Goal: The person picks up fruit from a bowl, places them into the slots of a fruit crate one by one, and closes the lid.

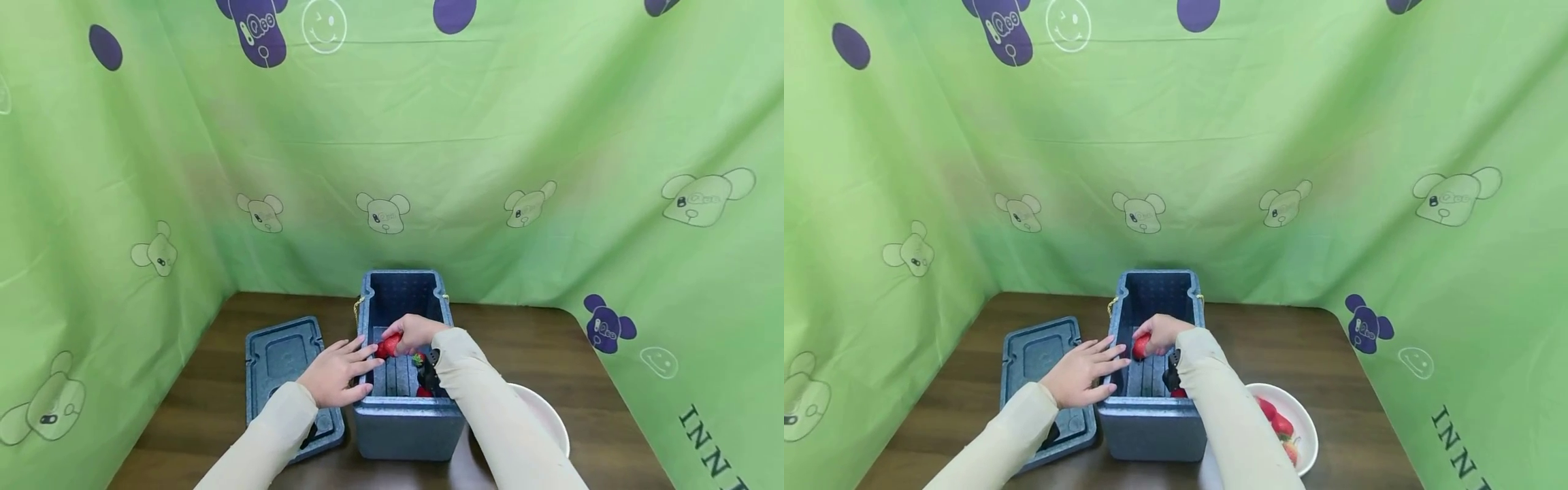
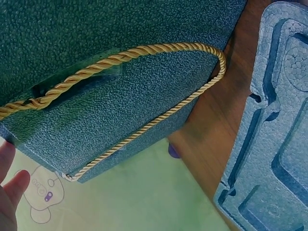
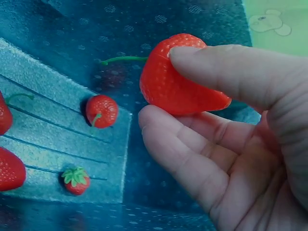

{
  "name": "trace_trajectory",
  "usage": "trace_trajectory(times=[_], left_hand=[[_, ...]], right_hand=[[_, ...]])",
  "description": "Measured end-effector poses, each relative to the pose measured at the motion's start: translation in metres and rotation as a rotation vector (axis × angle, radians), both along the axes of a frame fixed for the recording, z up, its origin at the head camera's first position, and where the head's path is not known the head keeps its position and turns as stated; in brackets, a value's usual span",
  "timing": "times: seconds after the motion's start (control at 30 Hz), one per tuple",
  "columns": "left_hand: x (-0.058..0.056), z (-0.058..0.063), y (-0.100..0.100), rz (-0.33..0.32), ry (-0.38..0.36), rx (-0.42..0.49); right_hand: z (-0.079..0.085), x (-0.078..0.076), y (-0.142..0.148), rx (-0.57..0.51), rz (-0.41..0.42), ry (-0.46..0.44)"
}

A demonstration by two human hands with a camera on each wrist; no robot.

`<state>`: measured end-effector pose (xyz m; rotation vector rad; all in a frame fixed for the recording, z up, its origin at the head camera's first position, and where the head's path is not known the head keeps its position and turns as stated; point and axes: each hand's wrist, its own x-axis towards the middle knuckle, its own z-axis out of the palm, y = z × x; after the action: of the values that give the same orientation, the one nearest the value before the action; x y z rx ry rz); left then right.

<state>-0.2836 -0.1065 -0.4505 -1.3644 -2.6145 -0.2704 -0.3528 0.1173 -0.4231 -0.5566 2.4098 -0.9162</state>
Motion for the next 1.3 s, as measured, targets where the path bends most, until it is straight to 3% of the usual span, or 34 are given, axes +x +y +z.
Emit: trace_trajectory(times=[0.3, 0.47, 0.83, 1.3], left_hand=[[-0.001, -0.006, 0.0, 0.004, 0.0, 0.021], [-0.001, -0.005, 0.0, 0.004, -0.004, 0.024], [0.0, -0.007, 0.0, -0.007, -0.002, 0.039], [0.001, -0.008, 0.0, 0.003, -0.032, 0.05]], right_hand=[[-0.019, 0.003, 0.003, -0.024, -0.067, -0.078], [-0.02, 0.006, 0.001, -0.021, -0.099, -0.109], [-0.025, 0.008, 0.0, 0.006, -0.082, -0.006], [-0.026, 0.01, 0.0, 0.009, -0.117, 0.05]])
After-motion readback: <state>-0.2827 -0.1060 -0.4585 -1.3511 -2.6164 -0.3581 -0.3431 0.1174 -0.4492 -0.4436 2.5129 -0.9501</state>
